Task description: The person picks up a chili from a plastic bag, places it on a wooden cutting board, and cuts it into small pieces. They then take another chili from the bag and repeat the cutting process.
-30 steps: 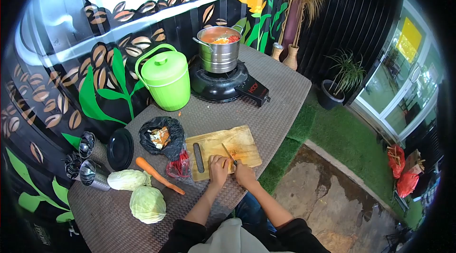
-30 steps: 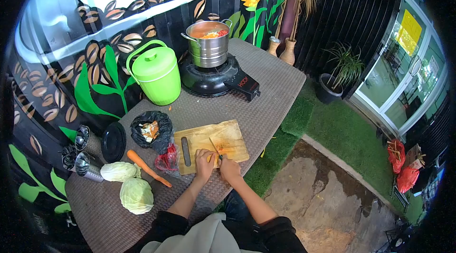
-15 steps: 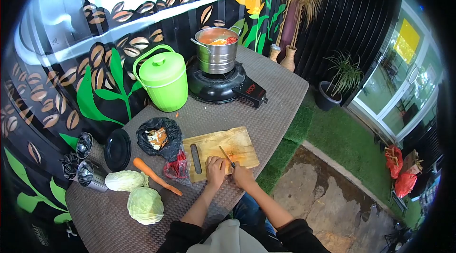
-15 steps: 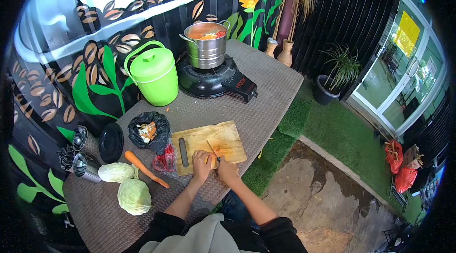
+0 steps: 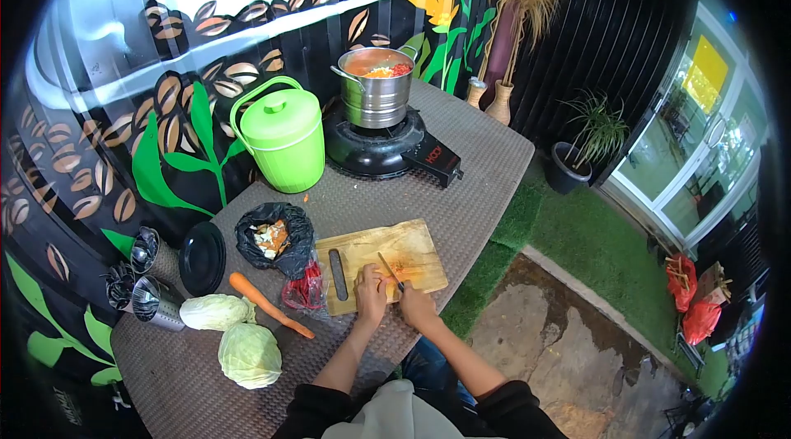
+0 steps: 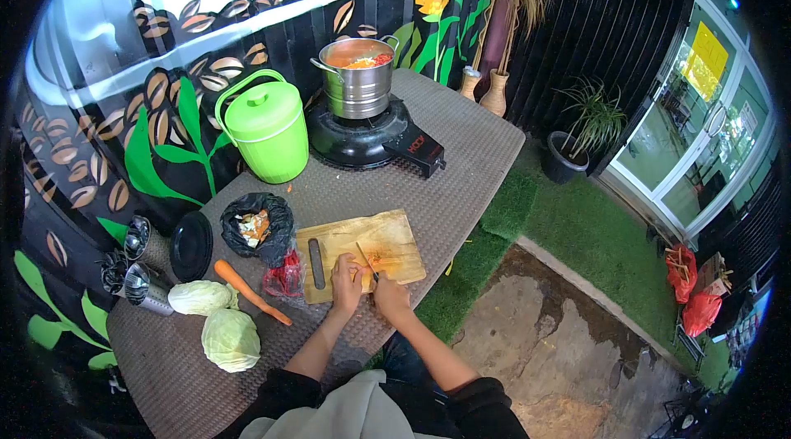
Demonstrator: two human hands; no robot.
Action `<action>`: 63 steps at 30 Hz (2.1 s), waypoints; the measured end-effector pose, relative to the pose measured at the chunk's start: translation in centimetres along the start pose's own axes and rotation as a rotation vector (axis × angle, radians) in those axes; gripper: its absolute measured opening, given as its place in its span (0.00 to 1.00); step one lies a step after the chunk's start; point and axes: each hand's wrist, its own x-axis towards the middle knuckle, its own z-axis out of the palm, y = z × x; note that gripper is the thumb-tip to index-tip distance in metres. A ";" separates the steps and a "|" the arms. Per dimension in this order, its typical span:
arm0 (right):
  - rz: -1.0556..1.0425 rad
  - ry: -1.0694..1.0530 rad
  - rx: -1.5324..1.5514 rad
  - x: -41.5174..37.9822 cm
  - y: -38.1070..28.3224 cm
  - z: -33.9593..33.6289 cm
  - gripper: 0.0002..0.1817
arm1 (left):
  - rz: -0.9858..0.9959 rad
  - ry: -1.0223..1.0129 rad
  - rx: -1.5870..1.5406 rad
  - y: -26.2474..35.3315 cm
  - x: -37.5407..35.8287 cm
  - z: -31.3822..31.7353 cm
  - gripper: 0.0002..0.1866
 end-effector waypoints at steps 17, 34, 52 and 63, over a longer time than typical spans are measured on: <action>0.084 -0.008 0.001 -0.8 -0.4 1.2 0.19 | 0.001 -0.003 0.021 -0.4 0.2 0.3 0.12; 0.034 -0.008 0.008 1.1 -0.8 0.5 0.18 | 0.061 -0.031 -0.010 -0.4 0.4 -0.5 0.11; 0.004 -0.109 0.057 1.5 -0.6 -0.6 0.18 | 0.051 0.010 -0.014 -0.1 0.1 -0.4 0.12; 0.031 -0.052 0.061 1.3 -0.8 0.0 0.18 | 0.140 -0.028 0.058 -0.3 -0.6 -0.9 0.10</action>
